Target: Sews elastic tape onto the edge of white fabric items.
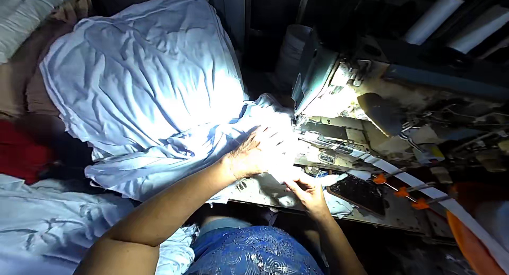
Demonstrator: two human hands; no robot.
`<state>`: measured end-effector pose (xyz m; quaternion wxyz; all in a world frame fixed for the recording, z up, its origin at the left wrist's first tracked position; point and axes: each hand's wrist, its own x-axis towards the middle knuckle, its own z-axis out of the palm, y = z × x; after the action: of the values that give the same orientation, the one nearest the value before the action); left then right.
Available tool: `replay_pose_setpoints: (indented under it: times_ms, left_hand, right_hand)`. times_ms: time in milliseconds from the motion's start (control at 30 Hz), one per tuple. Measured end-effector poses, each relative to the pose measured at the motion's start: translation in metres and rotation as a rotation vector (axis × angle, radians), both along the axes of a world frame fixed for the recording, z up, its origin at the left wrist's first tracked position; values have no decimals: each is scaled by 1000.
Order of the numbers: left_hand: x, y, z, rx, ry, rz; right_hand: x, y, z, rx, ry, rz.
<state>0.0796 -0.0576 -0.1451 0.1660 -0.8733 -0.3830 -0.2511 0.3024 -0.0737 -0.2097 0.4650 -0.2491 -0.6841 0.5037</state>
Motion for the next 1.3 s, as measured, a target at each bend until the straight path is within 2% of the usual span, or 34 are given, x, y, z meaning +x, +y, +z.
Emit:
replay_pose_setpoints:
  times_ms: [167,300,400,600,700,767,833,900,967,1000,1067,1133,1200,1300]
  left_hand:
    - [14,-3,3,125,-29,-70]
    - [15,4,14,-101,20,96]
    - [9,14,17,-161,0,104]
    - [-1,10,18,-104,-308,22]
    - [-13,15,30,-98,-355,179]
    - [-32,26,35,-273,-359,353]
    - [-58,35,39,-584,-355,444]
    - [-80,40,25,-788,-401,349]
    - [-87,36,6,-860,-445,247]
    - [-89,29,0,-808,-490,233]
    - [-84,8,-1,-567,-723,213]
    - [-70,-23,15,-319,-887,162]
    - [-53,-57,29,-215,-824,63]
    - [-41,-83,26,-229,-551,-80]
  right_hand:
    - [-2,5,6,45,15,6]
    - [-3,16,11,59,-21,2]
    - [-6,24,18,35,6,-16]
    - [-12,37,31,71,44,-33]
    - [-15,45,42,66,-12,-20]
    - [-16,47,50,-9,-56,-42]
    - [-18,49,56,-82,-90,-58]
    - [-19,50,59,-105,-95,-59]
    - [-20,50,57,-98,-84,-66]
    - [-21,50,55,-83,-76,-71]
    - [-22,47,55,-49,-84,-72]
    - [-20,35,59,-58,-148,-24]
    - [-15,18,65,-98,-217,93]
    - [-8,0,59,-66,-199,290]
